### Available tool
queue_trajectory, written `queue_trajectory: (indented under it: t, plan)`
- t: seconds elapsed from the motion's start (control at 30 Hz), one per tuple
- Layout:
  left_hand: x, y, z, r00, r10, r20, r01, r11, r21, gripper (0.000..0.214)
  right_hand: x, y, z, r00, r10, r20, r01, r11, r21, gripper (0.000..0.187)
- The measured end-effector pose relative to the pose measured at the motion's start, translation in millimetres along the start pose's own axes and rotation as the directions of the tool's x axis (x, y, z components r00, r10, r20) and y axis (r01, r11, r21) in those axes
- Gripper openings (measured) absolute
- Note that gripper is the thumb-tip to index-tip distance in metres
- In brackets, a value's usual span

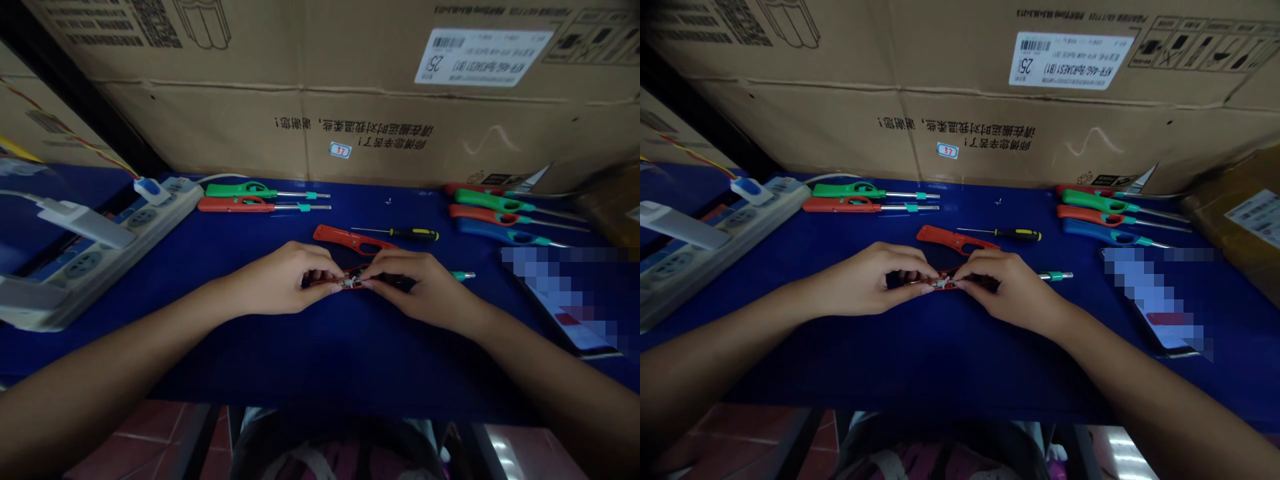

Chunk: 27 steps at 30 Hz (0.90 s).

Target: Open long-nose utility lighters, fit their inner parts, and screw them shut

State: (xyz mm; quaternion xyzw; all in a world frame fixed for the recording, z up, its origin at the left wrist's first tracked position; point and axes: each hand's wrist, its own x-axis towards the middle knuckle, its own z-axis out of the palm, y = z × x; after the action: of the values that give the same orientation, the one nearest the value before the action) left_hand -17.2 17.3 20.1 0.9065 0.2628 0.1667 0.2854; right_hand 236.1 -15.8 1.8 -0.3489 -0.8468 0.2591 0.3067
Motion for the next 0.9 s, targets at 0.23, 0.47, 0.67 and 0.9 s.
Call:
queue_trajectory:
  t: [0.23, 0.47, 0.67, 0.9]
  plan:
    - [0.6, -1.5, -0.3, 1.0, -0.012, 0.001, 0.012, 1.0, -0.01, 0.018, 0.5, -1.0, -0.2, 1.0, -0.023, 0.015, 0.024, 0.999, -0.044, 0.014]
    - [0.1, -2.4, 0.7, 1.0, -0.005, -0.002, 0.005, 1.0, -0.016, 0.018, -0.2, 0.5, -0.2, 1.0, -0.019, 0.02, 0.02, 0.999, -0.041, 0.015]
    - [0.6, -2.9, 1.7, 1.0, -0.007, -0.001, 0.007, 1.0, -0.029, 0.018, -0.3, 1.5, -0.9, 1.0, -0.008, 0.028, 0.009, 1.0, -0.026, 0.013]
    - [-0.4, -2.2, 3.9, 1.0, -0.013, -0.006, 0.012, 0.999, -0.035, 0.017, 0.3, 1.6, 0.3, 0.999, -0.032, 0.023, 0.032, 0.999, -0.008, 0.013]
